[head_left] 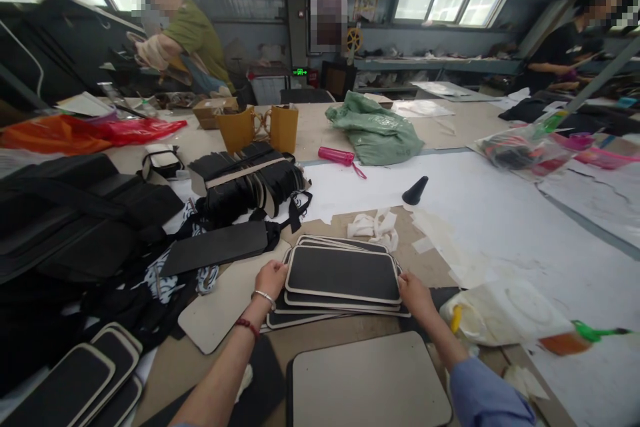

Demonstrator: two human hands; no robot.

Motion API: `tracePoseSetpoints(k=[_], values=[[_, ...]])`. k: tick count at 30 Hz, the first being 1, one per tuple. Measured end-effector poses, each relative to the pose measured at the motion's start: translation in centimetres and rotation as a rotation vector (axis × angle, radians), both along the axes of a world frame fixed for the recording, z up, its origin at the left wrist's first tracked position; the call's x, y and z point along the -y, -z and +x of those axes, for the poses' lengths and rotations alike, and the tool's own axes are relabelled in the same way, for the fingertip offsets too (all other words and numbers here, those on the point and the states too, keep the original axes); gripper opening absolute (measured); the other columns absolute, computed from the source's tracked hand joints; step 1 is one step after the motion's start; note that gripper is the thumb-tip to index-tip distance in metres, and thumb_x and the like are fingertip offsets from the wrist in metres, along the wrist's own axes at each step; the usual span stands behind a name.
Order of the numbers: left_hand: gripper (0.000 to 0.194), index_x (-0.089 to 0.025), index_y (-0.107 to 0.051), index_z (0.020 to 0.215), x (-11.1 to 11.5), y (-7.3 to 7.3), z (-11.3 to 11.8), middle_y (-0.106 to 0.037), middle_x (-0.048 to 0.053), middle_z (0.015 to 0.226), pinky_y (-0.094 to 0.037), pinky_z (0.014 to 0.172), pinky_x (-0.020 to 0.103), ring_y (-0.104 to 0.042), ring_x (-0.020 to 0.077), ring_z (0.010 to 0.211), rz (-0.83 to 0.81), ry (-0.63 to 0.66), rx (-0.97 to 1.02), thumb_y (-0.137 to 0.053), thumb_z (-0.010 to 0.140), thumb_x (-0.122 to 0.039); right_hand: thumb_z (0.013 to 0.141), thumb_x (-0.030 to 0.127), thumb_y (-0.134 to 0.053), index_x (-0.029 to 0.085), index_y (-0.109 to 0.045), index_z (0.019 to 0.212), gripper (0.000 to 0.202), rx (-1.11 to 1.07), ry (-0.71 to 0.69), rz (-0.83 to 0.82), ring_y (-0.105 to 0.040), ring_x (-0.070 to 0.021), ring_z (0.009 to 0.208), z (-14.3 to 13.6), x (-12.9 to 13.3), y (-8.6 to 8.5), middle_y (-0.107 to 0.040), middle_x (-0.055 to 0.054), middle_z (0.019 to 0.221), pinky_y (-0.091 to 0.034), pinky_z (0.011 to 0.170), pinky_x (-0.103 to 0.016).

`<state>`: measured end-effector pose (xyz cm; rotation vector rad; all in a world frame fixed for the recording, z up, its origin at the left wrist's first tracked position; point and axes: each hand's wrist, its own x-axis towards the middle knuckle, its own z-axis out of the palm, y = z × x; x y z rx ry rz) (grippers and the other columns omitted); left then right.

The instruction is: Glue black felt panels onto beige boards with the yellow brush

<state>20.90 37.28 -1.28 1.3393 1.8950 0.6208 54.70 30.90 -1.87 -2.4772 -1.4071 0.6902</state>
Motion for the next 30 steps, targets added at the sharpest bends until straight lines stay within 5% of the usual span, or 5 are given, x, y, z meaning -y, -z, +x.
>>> tracePoseSetpoints(k=[6, 11, 19, 25, 30], values=[[0.008, -0.018, -0.057, 0.072, 4.1, -2.6, -0.7, -0.062, 0.001, 0.064, -0.042, 0.064, 0.027, -0.061, 0.0169, 0.066, 0.054, 0.013, -0.007, -0.051, 0.074, -0.023, 0.086, 0.018, -0.034, 0.014, -0.061, 0.091, 0.028, 0.100, -0.086, 0.028, -0.061, -0.0205, 0.084, -0.5, 2.2, -1.5, -0.066, -0.011, 0.087, -0.040, 0.072, -0.029], [0.021, -0.020, -0.058, 0.084, 12.1, -3.2, -0.8, -0.066, 0.004, 0.072, -0.046, 0.070, 0.031, -0.062, 0.0200, 0.072, 0.070, 0.076, 0.052, -0.049, 0.072, -0.034, 0.088, 0.025, -0.031, 0.013, -0.057, 0.103, 0.032, 0.112, -0.256, 0.065, -0.060, -0.0184, 0.088, -1.1, 7.7, -1.1, -0.065, -0.009, 0.094, -0.041, 0.077, -0.025], [0.037, -0.017, -0.059, 0.100, 25.8, 2.3, 0.6, -0.063, 0.014, 0.102, -0.049, 0.081, 0.044, -0.060, 0.0275, 0.094, 0.100, 0.055, 0.106, -0.049, 0.070, -0.035, 0.083, 0.017, -0.031, 0.005, -0.058, 0.101, 0.034, 0.326, -0.302, -0.005, -0.057, -0.0286, 0.090, -0.3, 17.1, 1.6, -0.062, -0.019, 0.091, -0.041, 0.080, -0.038], [0.036, -0.016, -0.059, 0.105, 28.0, 3.9, 2.0, -0.062, 0.015, 0.104, -0.044, 0.093, 0.045, -0.057, 0.0267, 0.102, 0.126, 0.057, 0.036, -0.046, 0.073, -0.026, 0.085, 0.022, -0.027, 0.009, -0.058, 0.097, 0.035, 0.386, -0.386, 0.037, -0.059, -0.0274, 0.082, 0.0, 17.9, 3.0, -0.063, -0.016, 0.083, -0.044, 0.076, -0.037], [0.031, -0.018, -0.056, 0.108, 28.2, 3.2, -2.5, -0.062, 0.011, 0.107, -0.044, 0.092, 0.043, -0.056, 0.0235, 0.104, 0.239, -0.002, -0.252, -0.041, 0.082, -0.022, 0.084, 0.030, -0.025, 0.006, -0.057, 0.099, 0.043, 0.417, -0.485, 0.202, -0.060, -0.0327, 0.073, 0.7, 17.3, 4.6, -0.062, -0.020, 0.079, -0.045, 0.071, -0.046]])
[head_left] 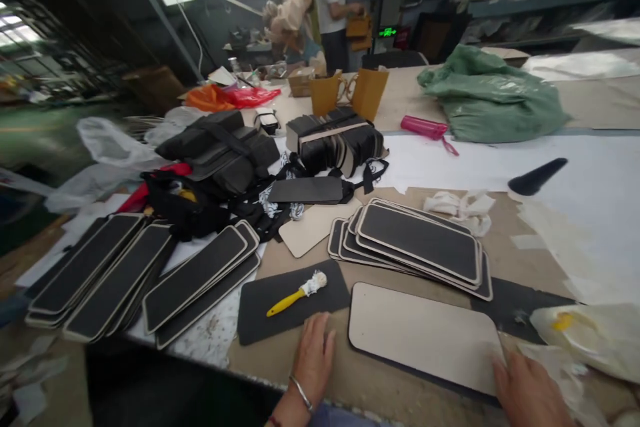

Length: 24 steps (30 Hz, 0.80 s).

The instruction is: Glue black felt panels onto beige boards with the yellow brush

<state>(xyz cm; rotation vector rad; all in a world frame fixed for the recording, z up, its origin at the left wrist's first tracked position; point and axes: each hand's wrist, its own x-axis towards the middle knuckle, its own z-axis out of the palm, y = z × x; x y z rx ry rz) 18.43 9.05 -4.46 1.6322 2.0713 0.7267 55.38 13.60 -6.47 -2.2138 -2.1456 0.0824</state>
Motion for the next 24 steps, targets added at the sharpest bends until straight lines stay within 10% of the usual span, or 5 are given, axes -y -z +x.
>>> tracePoseSetpoints(k=[4, 10, 20, 24], values=[[0.030, -0.014, -0.055, 0.109, 0.1, -0.2, -6.2, -0.059, 0.014, 0.108, -0.045, 0.087, 0.047, -0.053, 0.0266, 0.102, 0.029, -0.152, -0.359, -0.039, 0.084, -0.019, 0.082, 0.033, -0.029, 0.009, -0.058, 0.095, 0.040, -0.181, -0.083, 0.085, -0.058, -0.0327, 0.087, -2.3, -0.8, -0.5, -0.062, -0.021, 0.092, -0.044, 0.082, -0.047], [0.026, -0.014, -0.059, 0.093, -0.8, 0.7, -10.0, -0.059, 0.013, 0.089, -0.049, 0.075, 0.046, -0.055, 0.0261, 0.085, 0.054, -0.059, -0.315, -0.036, 0.083, -0.017, 0.087, 0.036, -0.032, 0.017, -0.054, 0.098, 0.031, -0.416, -0.169, 0.068, -0.058, -0.0234, 0.091, -9.6, -0.3, -3.3, -0.062, -0.011, 0.093, -0.046, 0.085, -0.040], [0.026, -0.022, -0.057, 0.092, 1.2, -2.8, -4.1, -0.066, 0.007, 0.086, -0.051, 0.078, 0.033, -0.064, 0.0208, 0.085, 0.103, -0.020, 0.117, -0.033, 0.087, -0.029, 0.090, 0.011, -0.029, 0.015, -0.050, 0.113, 0.032, -0.435, -0.730, 0.307, -0.059, -0.0177, 0.075, -21.1, 1.8, -10.1, -0.063, -0.008, 0.086, -0.051, 0.065, -0.028], [0.024, -0.022, -0.057, 0.085, 0.1, -4.3, -0.5, -0.067, 0.009, 0.085, -0.052, 0.073, 0.034, -0.065, 0.0229, 0.081, -0.054, -0.056, 0.298, -0.035, 0.084, -0.032, 0.087, 0.009, -0.026, 0.012, -0.057, 0.097, 0.033, -0.286, -0.751, 0.371, -0.055, -0.0209, 0.060, -22.4, 2.2, -10.5, -0.060, -0.007, 0.070, -0.047, 0.049, -0.033]])
